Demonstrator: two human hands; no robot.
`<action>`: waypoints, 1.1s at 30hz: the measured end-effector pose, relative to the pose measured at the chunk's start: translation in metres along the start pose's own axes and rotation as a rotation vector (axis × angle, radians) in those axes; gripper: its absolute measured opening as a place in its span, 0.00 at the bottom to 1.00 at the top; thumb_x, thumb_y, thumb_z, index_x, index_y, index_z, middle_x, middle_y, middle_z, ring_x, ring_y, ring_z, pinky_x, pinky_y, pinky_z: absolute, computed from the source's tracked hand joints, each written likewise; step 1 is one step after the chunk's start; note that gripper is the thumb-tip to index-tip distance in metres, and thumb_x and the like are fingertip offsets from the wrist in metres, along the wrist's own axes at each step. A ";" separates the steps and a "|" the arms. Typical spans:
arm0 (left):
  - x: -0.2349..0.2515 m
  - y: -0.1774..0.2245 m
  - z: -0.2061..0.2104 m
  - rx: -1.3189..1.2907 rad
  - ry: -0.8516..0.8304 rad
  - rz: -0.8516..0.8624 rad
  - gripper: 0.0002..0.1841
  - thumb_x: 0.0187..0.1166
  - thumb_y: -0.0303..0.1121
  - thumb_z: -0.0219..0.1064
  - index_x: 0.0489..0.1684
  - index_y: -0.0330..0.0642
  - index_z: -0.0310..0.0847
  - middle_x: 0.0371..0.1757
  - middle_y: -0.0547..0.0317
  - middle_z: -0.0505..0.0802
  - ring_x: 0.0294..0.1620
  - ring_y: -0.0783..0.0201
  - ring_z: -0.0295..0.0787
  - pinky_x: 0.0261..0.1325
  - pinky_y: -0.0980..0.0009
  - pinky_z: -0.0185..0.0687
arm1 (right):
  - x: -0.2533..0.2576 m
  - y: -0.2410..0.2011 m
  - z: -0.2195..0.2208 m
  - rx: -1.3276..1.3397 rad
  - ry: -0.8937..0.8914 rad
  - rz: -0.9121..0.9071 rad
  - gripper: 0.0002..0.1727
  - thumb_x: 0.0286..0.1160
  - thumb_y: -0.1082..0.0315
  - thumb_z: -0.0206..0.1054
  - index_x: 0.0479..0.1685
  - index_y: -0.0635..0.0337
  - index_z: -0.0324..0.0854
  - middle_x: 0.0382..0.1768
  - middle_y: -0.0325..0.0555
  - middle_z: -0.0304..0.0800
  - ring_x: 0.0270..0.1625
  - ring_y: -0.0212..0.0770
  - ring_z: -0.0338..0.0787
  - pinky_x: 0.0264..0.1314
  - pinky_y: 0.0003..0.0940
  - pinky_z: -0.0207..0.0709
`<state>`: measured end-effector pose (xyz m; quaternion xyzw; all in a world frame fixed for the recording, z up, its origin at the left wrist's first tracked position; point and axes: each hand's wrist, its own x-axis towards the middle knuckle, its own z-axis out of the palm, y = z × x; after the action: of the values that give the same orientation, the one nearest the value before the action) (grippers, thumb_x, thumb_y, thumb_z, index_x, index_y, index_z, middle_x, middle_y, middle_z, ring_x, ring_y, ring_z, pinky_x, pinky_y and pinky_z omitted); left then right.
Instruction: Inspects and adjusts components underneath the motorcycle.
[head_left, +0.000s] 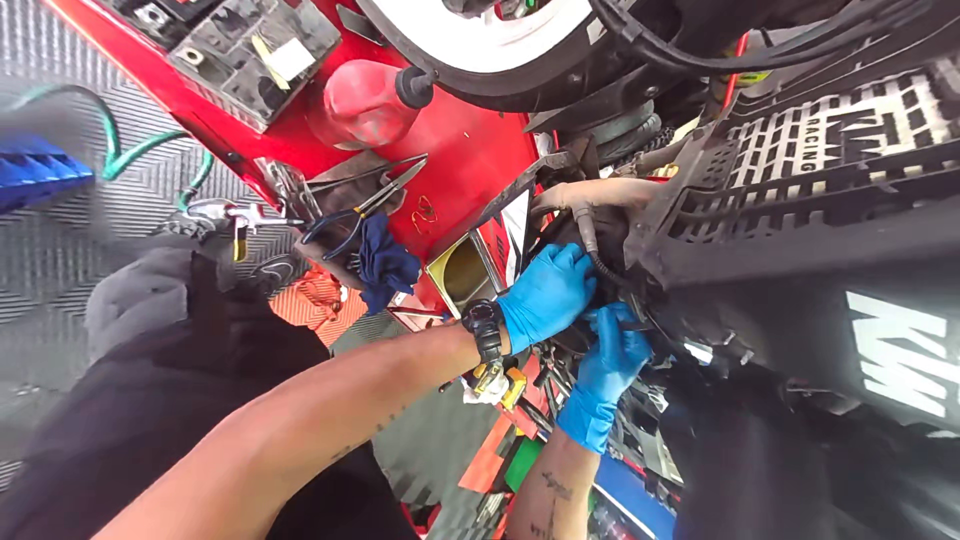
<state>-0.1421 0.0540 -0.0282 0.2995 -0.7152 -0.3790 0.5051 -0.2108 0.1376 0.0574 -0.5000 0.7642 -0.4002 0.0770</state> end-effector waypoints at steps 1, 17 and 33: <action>-0.001 0.002 0.001 0.041 -0.002 0.013 0.09 0.77 0.25 0.63 0.33 0.41 0.91 0.42 0.49 0.95 0.51 0.48 0.91 0.56 0.55 0.81 | 0.000 0.000 -0.001 -0.008 0.002 0.003 0.11 0.74 0.76 0.60 0.28 0.56 0.86 0.26 0.31 0.88 0.31 0.26 0.86 0.40 0.21 0.82; -0.021 0.013 0.031 -0.045 0.046 -0.395 0.13 0.80 0.36 0.60 0.37 0.38 0.89 0.38 0.46 0.92 0.47 0.45 0.91 0.54 0.56 0.87 | -0.001 0.000 -0.002 0.030 0.031 0.019 0.16 0.77 0.76 0.56 0.24 0.57 0.86 0.23 0.35 0.89 0.29 0.29 0.87 0.37 0.22 0.82; -0.024 0.012 0.040 -1.102 0.058 -0.802 0.06 0.77 0.32 0.71 0.41 0.38 0.90 0.45 0.54 0.91 0.53 0.65 0.86 0.61 0.68 0.81 | 0.000 0.003 -0.005 0.138 0.003 -0.013 0.18 0.81 0.74 0.55 0.26 0.56 0.89 0.26 0.35 0.91 0.31 0.30 0.89 0.40 0.24 0.84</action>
<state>-0.1730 0.0894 -0.0386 0.2505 -0.2380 -0.8375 0.4233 -0.2155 0.1410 0.0586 -0.4978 0.7315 -0.4533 0.1075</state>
